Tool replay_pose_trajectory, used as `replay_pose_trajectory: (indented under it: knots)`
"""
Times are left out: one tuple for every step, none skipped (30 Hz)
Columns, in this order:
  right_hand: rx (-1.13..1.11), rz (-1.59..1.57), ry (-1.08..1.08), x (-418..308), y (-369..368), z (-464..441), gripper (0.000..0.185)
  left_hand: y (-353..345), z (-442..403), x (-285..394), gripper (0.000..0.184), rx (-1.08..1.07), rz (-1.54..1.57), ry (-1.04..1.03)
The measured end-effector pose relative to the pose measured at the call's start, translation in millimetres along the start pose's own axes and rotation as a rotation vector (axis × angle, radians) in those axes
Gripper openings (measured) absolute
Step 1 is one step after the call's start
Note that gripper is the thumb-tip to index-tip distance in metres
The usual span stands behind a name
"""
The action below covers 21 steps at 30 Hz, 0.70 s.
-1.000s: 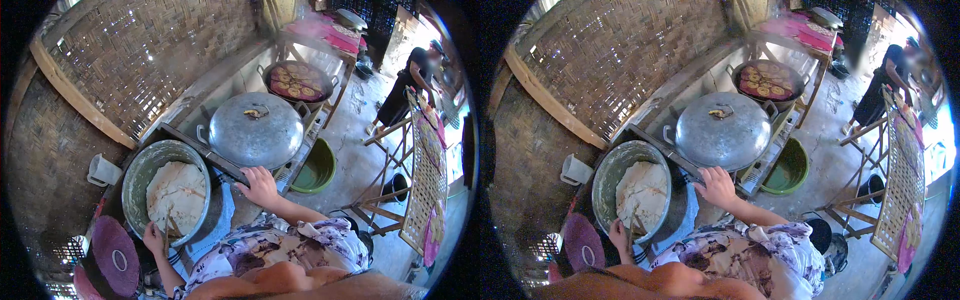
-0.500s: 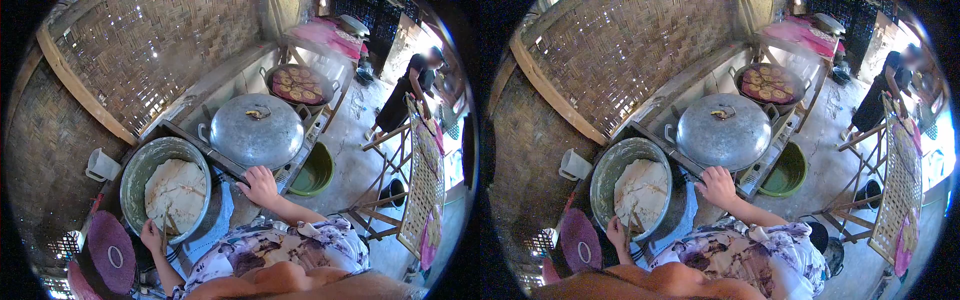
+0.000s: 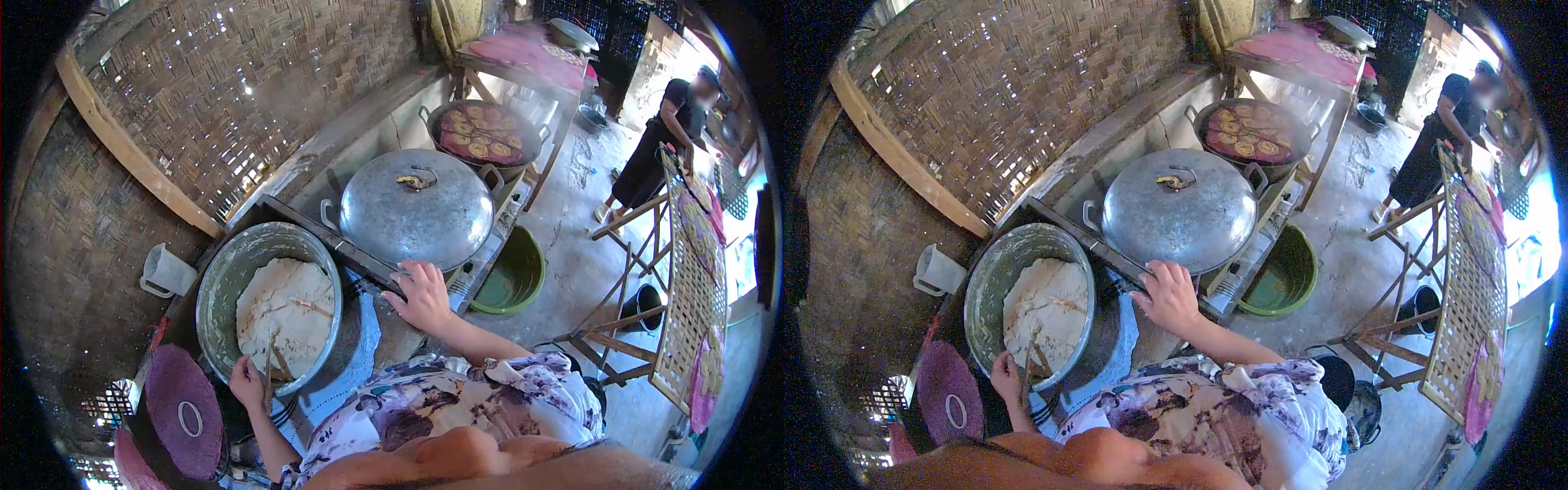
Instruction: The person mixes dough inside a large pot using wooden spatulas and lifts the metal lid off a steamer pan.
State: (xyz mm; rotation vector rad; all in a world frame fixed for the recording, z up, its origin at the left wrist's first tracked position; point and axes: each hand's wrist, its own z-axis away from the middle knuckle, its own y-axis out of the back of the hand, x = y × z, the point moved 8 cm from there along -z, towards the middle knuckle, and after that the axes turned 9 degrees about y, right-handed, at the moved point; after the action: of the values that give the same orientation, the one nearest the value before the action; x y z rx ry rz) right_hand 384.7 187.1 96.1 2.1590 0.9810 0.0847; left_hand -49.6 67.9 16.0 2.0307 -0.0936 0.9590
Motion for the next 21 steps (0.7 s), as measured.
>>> replay_pose_trajectory:
  knots:
    - [0.004, -0.001, 0.011, -0.4, -0.6, 0.0, 0.033, -1.6, -0.4, -4.3, 0.017, 0.018, 0.013, -0.021]
    - [-0.023, 0.002, -0.002, 0.2, -3.2, -0.1, 0.033, -2.0, -0.4, -7.1, 0.017, 0.035, 0.027, -0.043]
    - [-0.05, 0.006, -0.015, 0.6, -5.6, 0.4, 0.033, -0.8, 0.0, -1.0, 0.018, 0.034, 0.024, -0.061]
    - [-0.077, 0.01, -0.029, 1.2, -7.8, 1.1, 0.032, 0.5, 0.6, 5.1, 0.018, 0.032, 0.022, -0.078]
    - [-0.083, 0.017, -0.023, 0.9, -8.5, 1.5, 0.03, 2.0, 1.3, 11.8, 0.018, 0.031, 0.02, -0.096]
    - [-0.089, 0.024, -0.016, 0.9, -9.4, 2.1, 0.029, 4.1, 2.4, 19.1, 0.018, 0.024, 0.004, -0.078]
    - [-0.094, 0.03, -0.009, 0.8, -10.1, 2.3, 0.027, 6.8, 4.2, 27.5, 0.018, 0.018, -0.011, -0.06]
    - [-0.098, 0.029, 0.0, 0.4, -10.6, 2.1, 0.027, 7.8, 4.8, 30.8, 0.018, 0.013, -0.026, -0.042]
    - [-0.102, 0.026, 0.009, 0.1, -10.9, 2.3, 0.026, 8.0, 5.0, 30.7, 0.018, 0.019, -0.033, -0.051]
    - [-0.107, 0.024, 0.017, -0.6, -11.3, 2.5, 0.025, 8.1, 5.2, 29.4, 0.019, 0.025, -0.041, -0.06]
    - [-0.092, 0.021, 0.012, -0.3, -9.8, 2.1, 0.025, 7.7, 4.8, 28.4, 0.019, 0.03, -0.049, -0.069]
    - [-0.077, 0.019, 0.007, -0.4, -7.9, 1.6, 0.025, 7.6, 4.5, 27.7, 0.019, 0.037, -0.039, -0.077]
    - [-0.063, 0.017, 0.003, -0.4, -6.0, 1.1, 0.026, 7.3, 4.6, 26.5, 0.019, 0.045, -0.03, -0.085]
    - [-0.06, 0.013, 0.002, -0.9, -5.0, 0.6, 0.026, 7.0, 4.8, 24.9, 0.019, 0.052, -0.021, -0.092]
    - [-0.058, 0.01, 0.002, -1.5, -3.8, 0.1, 0.026, 5.1, 4.1, 19.6, 0.019, 0.043, -0.034, -0.072]
    - [-0.054, 0.007, 0.002, -1.8, -3.0, -0.5, 0.027, 3.7, 3.0, 14.3, 0.019, 0.034, -0.048, -0.053]
    - [-0.064, 0.01, 0.001, -1.7, -3.7, -0.6, 0.028, 2.7, 2.3, 9.7, 0.019, 0.025, -0.061, -0.035]
    - [-0.073, 0.012, 0.0, -1.7, -4.6, -0.3, 0.029, 3.4, 2.7, 11.0, 0.019, 0.028, -0.055, -0.041]
    - [-0.081, 0.016, -0.002, -1.4, -5.6, -0.3, 0.029, 3.9, 2.9, 13.2, 0.019, 0.03, -0.049, -0.048]
    - [-0.082, 0.021, 0.003, -1.5, -6.3, -0.6, 0.03, 4.1, 2.4, 15.6, 0.019, 0.031, -0.043, -0.057]
    - [-0.084, 0.026, 0.006, -1.5, -7.2, -0.3, 0.031, 4.0, 1.9, 16.5, 0.019, 0.028, -0.057, -0.061]
